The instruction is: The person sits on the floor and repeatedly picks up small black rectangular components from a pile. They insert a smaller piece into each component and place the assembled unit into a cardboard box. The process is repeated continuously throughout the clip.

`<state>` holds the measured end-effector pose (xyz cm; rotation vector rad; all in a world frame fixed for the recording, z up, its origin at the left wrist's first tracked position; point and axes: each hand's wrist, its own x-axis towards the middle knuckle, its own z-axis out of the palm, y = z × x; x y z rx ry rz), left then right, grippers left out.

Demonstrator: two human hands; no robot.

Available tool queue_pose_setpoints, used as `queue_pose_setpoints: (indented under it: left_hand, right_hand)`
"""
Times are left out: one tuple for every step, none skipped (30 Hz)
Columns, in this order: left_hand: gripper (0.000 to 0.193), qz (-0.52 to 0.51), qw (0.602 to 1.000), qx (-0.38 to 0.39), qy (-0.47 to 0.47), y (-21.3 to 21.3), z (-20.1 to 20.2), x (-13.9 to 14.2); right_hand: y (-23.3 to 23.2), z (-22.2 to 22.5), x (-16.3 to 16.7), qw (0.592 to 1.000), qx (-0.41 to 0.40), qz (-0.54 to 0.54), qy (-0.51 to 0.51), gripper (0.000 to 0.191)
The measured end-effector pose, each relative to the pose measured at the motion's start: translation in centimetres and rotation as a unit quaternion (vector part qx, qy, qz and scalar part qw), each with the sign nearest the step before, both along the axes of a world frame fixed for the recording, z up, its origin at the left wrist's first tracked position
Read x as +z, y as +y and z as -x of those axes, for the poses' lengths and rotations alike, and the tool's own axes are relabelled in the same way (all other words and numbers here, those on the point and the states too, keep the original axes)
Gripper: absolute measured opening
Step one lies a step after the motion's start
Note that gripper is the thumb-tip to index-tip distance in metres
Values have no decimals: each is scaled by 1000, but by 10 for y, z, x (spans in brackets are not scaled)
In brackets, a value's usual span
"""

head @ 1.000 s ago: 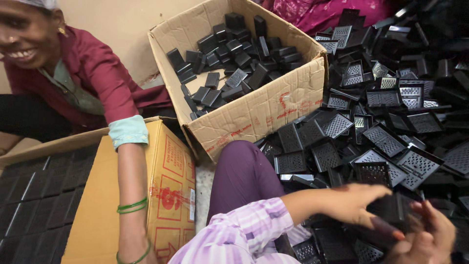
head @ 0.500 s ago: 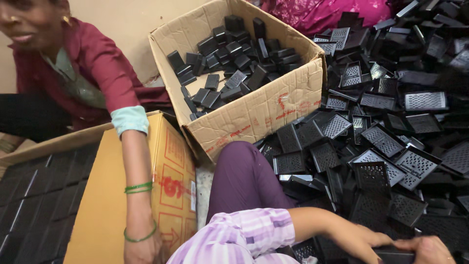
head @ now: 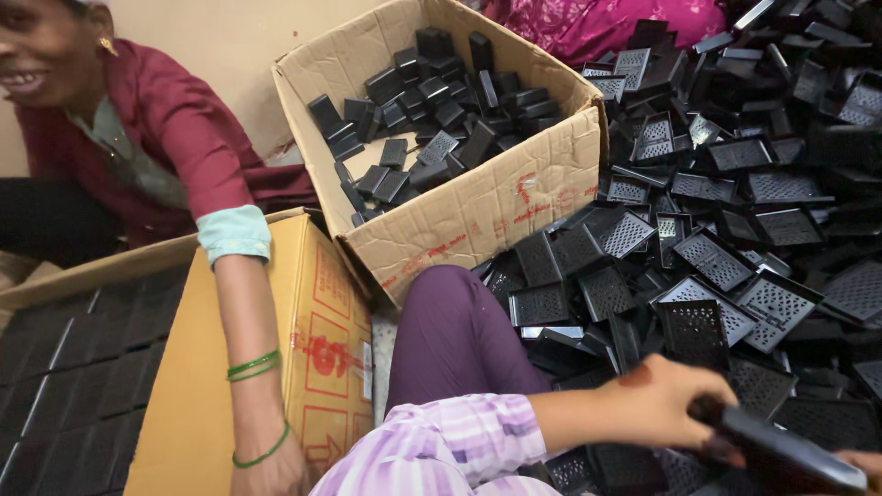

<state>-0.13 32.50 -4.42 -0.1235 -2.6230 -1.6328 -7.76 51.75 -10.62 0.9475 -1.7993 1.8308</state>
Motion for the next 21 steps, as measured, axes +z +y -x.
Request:
queue_pose_setpoints:
  left_hand:
    - [57, -35, 999, 23, 11, -2, 1, 4]
    - [56, -69, 996, 45, 22, -4, 4, 7]
    - [55, -102, 992, 67, 34, -6, 5, 9]
    - [54, -110, 990, 83, 34, -7, 7, 10]
    - [52, -119, 987, 98, 34, -9, 9, 11]
    - [50, -129, 984, 114, 35, -10, 10, 11]
    - [50, -133, 985, 106, 38, -14, 11, 13]
    - [51, -137, 985, 99, 40, -17, 10, 15]
    - [51, -141, 985, 91, 42, -20, 9, 19]
    - [50, -146, 985, 90, 30, -24, 7, 23]
    - [49, -150, 985, 88, 20, -28, 4, 30]
    - [48, -154, 984, 87, 9, -32, 0, 38]
    - [45, -109, 988, 108, 35, -38, -2, 46]
    - [42, -63, 988, 129, 60, -48, -5, 56]
    - [38, -19, 985, 149, 83, -63, -7, 66]
    - [33, 19, 970, 186, 156, -86, -11, 76]
    - [35, 152, 915, 305, 214, -106, -7, 85]
    - [20, 198, 903, 300, 237, -136, -9, 94]
    - [30, 314, 822, 337, 334, -168, -2, 104]
    - [34, 440, 726, 331, 412, -200, -5, 110]
    - [16, 529, 693, 310, 379, -232, -2, 118]
  right_hand:
    - [0, 1, -3, 1000, -1, 2, -9, 39]
    - [0, 2, -7, 1000, -1, 3, -22, 39]
    - [0, 3, -11, 1000, -3, 6, -28, 39]
    - [0, 3, -15, 999, -6, 5, -36, 38]
    - [0, 3, -19, 998, -6, 6, -56, 38]
    - [0, 3, -23, 997, -5, 8, -71, 38]
    - [-2, 2, -26, 996, -6, 12, -87, 37]
    - [-4, 2, -28, 995, -3, 21, -102, 37]
    - [-8, -1, -30, 992, 1, 33, -118, 37]
    - [-13, -2, -30, 991, 13, 47, -123, 37]
    - [-17, -4, -28, 990, 25, 61, -127, 38]
    - [-24, -6, -25, 988, 37, 73, -132, 37]
    - [-26, -9, -19, 986, 41, 63, -152, 37]
    - [-29, -11, -13, 983, 44, 53, -171, 37]
    - [-31, -14, -6, 978, 41, 22, -205, 37]
    - [-33, -16, 2, 970, 37, -9, -239, 38]
    - [-35, -17, 10, 967, 32, -18, -254, 35]
    - [-37, -19, 17, 963, 26, -26, -269, 33]
    - [-38, -20, 23, 958, 21, -32, -283, 31]
    - [-38, -21, 29, 958, 7, -37, -285, 30]
    - [-37, -22, 34, 957, -6, -41, -288, 29]
